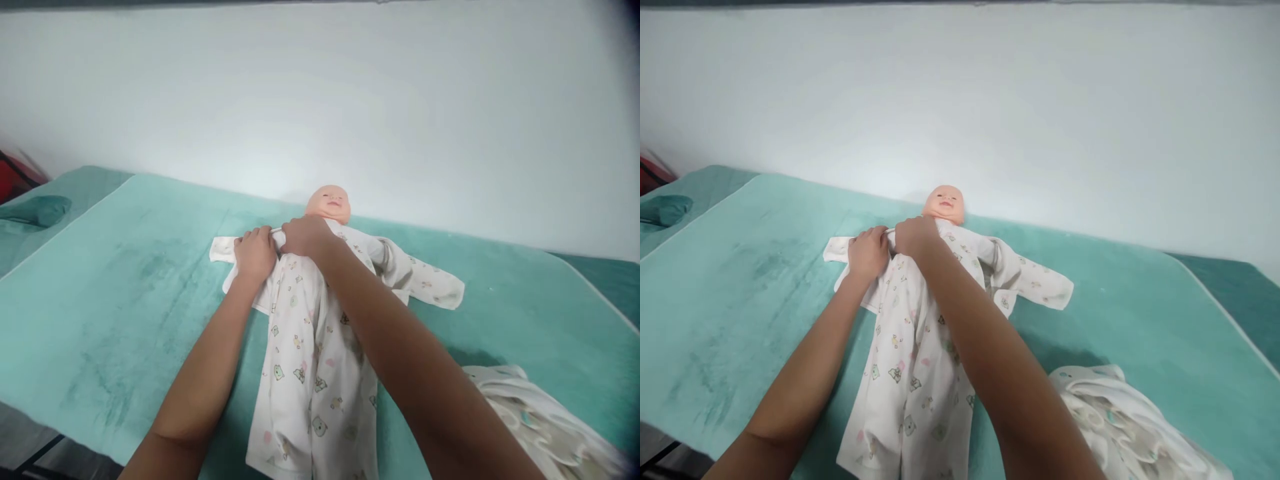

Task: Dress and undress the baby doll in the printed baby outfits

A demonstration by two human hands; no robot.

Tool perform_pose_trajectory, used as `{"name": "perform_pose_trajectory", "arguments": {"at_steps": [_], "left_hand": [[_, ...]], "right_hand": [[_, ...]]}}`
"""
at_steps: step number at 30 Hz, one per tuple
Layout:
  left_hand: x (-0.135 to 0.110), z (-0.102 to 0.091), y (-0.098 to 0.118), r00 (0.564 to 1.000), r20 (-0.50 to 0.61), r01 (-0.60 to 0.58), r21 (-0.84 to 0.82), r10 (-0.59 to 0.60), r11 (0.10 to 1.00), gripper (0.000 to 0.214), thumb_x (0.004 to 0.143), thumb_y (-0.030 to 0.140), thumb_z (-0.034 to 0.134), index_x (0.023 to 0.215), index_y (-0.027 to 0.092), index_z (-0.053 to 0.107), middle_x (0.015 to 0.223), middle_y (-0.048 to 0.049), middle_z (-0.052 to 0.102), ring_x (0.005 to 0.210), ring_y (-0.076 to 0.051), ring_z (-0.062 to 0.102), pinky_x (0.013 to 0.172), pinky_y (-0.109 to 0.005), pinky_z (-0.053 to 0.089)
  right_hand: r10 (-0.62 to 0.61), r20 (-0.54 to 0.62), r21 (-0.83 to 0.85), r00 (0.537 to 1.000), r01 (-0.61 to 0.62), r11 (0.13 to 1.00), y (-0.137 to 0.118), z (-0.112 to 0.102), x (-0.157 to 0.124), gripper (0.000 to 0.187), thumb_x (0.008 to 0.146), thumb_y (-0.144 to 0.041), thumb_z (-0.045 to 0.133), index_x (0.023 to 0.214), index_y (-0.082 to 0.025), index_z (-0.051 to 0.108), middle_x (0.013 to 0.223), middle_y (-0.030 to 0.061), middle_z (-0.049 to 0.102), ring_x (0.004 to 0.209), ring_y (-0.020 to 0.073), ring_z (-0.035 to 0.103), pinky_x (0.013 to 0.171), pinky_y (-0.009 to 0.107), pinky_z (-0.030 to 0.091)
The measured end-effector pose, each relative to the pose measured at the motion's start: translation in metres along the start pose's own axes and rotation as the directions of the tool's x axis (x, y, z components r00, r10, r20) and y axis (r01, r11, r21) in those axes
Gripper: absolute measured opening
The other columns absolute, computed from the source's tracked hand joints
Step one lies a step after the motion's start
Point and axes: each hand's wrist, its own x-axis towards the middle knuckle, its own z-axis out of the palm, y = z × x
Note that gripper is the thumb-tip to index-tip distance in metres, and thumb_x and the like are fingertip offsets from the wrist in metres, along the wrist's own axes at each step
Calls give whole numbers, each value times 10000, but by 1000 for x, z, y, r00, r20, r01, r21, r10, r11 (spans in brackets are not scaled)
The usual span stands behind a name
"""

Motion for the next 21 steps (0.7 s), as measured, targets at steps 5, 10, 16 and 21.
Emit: {"name": "perform_pose_trajectory", "arguments": {"at_steps": [5, 10, 16, 21], "left_hand": [[-1, -3, 4, 999, -32, 21, -29, -22, 999, 354, 1025, 256, 335, 1219, 226, 629, 1144, -94, 742, 1122, -291, 646, 986, -446, 412], [-3, -4, 5, 997, -74, -27, -86, 21, 996, 385, 1044, 244, 277, 1255, 214, 597, 1153, -87, 735, 1102, -273, 654, 977, -432, 427], [-5, -5, 1, 998, -58, 21, -77, -26, 997, 372, 1038, 236, 282, 1233, 231, 598, 1137, -84, 736, 1053, -273, 673, 882, -397, 467], [-6, -6, -2, 998, -34, 55, -111, -59, 992, 360, 1012, 203, 300, 1208, 253, 597, 1169, -69, 732, 1034, -264, 680, 831, -383, 483]], "right_hand": [[33, -201, 108, 979, -11, 994, 13, 15, -22, 326, 886, -238, 561, 1161, -215, 734, 1145, 128, 734, 1028, 314, 666, 829, 414, 460], [106, -290, 274, 951, -24, 962, 36, 19, -42, 340, 898, -298, 545, 1185, -307, 728, 1171, 53, 729, 1062, 270, 641, 809, 365, 449], [216, -265, 344, 940, -117, 932, 56, 14, -44, 323, 833, -250, 556, 1088, -289, 751, 1069, 50, 753, 913, 259, 648, 709, 348, 440], [351, -252, 482, 902, -197, 854, 84, 13, -53, 361, 795, -297, 602, 1125, -304, 749, 910, 58, 748, 781, 276, 637, 749, 413, 468]]}}
